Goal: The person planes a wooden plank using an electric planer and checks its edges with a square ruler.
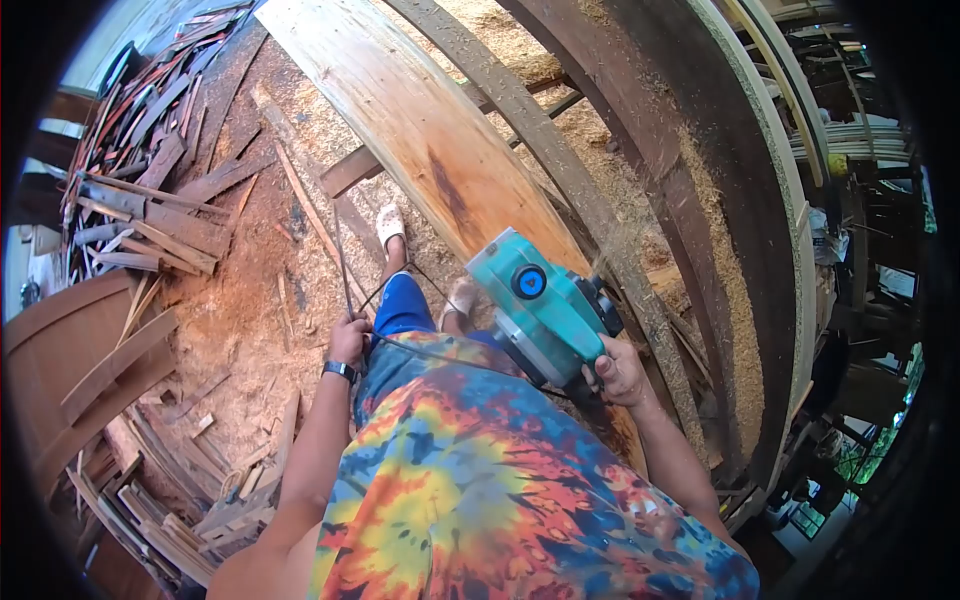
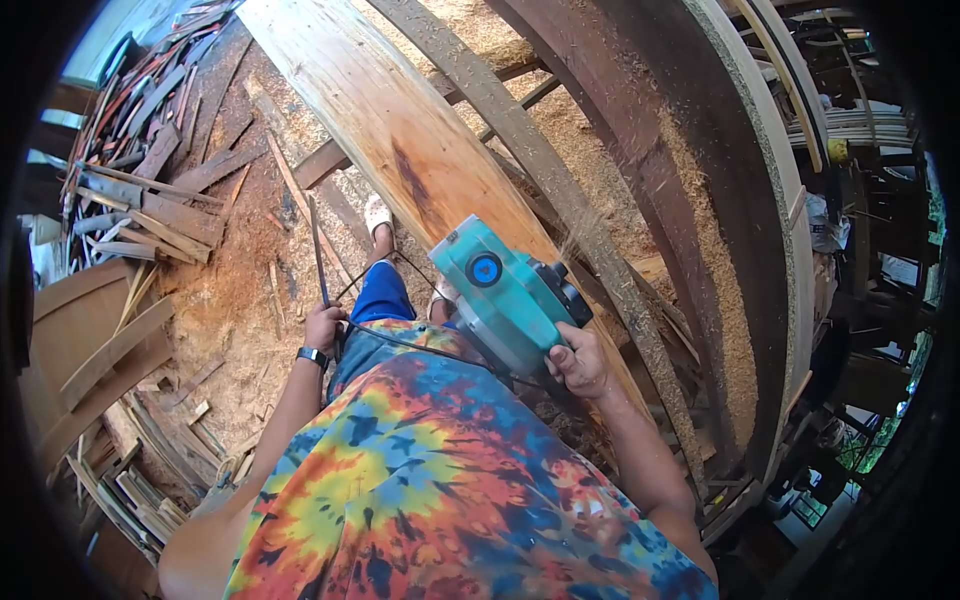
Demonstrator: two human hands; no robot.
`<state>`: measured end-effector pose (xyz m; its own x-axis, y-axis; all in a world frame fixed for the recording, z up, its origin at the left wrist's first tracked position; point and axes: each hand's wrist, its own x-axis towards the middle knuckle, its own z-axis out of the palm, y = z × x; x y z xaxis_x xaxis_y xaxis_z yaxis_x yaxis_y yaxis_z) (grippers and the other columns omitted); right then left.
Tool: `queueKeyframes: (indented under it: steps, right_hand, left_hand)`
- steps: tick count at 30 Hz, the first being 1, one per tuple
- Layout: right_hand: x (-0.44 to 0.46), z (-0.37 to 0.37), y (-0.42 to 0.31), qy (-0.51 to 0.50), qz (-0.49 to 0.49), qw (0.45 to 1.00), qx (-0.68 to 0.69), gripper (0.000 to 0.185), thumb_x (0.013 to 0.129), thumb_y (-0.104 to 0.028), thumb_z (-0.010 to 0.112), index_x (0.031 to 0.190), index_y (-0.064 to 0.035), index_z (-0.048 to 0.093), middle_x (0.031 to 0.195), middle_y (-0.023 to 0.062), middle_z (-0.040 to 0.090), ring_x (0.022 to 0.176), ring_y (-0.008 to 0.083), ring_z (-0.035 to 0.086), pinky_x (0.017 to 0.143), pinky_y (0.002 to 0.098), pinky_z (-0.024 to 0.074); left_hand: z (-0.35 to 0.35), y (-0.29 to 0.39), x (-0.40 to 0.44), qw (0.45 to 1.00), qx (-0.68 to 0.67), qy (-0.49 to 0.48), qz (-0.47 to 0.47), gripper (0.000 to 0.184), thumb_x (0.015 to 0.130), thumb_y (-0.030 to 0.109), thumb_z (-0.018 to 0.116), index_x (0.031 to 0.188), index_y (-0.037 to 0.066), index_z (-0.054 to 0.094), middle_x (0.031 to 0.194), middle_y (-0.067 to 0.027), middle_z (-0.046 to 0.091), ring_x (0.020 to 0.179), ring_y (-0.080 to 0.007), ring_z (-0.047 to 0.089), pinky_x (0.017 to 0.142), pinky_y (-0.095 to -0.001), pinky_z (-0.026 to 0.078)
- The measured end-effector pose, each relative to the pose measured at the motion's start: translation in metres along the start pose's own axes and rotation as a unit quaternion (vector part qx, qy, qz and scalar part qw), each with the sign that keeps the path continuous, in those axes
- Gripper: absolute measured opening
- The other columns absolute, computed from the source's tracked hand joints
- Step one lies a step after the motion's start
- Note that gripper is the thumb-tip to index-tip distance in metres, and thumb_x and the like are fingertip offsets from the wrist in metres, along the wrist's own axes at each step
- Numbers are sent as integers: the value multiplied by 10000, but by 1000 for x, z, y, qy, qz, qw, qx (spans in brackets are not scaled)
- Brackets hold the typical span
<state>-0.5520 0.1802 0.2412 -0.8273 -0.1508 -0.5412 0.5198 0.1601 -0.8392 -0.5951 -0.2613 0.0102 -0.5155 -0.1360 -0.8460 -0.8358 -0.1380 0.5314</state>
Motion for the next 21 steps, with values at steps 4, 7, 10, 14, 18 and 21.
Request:
queueKeyframes:
  steps: [4, 7, 10, 14, 18, 21]
  right_hand:
    - [69, 17, -40, -28, -5, 999, -26, 756, 824, -766, 525, 933, -22, 592, 595, 6, 520, 506, 78, 491, 461, 219, 376]
    - [133, 39, -75, -37, -52, 996, -58, 683, 899, -699, 484, 894, -23, 581, 575, 10, 509, 478, 72, 477, 444, 226, 361]
    - [211, 72, -127, -25, -119, 988, -96, 648, 947, -642, 461, 855, -11, 580, 546, 6, 486, 442, 69, 459, 407, 237, 339]
    - [328, 125, -207, -15, -116, 989, -89, 618, 954, -600, 490, 788, -14, 596, 532, 28, 514, 415, 92, 482, 394, 246, 393]
    - [453, 171, -274, 7, -149, 984, -98, 656, 930, -620, 514, 772, 4, 638, 589, 75, 572, 457, 143, 548, 463, 315, 474]
    - [478, 181, -284, -16, -163, 984, -71, 669, 919, -625, 527, 771, 13, 666, 627, 91, 608, 496, 164, 590, 503, 332, 507]
  left_hand:
    - [-19, 1, 10, 994, -94, 47, -17, 133, 799, 7, 533, 906, 86, 548, 688, -29, 554, 457, -97, 462, 389, -245, 340]
    - [-40, -6, 24, 987, -151, 31, -37, 100, 806, 10, 517, 857, 96, 518, 659, -19, 523, 445, -93, 443, 384, -248, 328]
    - [-47, -4, 26, 987, -147, 58, -35, 118, 907, 113, 522, 789, 108, 528, 656, -17, 547, 467, -90, 459, 408, -251, 356]
    - [-58, 3, 33, 982, -171, 78, -35, 139, 952, 183, 538, 845, 97, 563, 648, -15, 562, 465, -92, 465, 425, -253, 388]
    - [-56, 20, 24, 974, -207, 89, -20, 81, 936, 157, 543, 892, 95, 571, 658, -5, 571, 482, -84, 474, 463, -265, 421]
    - [-58, 28, 19, 960, -268, 76, -21, 41, 914, 129, 547, 915, 94, 570, 672, -3, 578, 508, -78, 489, 488, -276, 438]
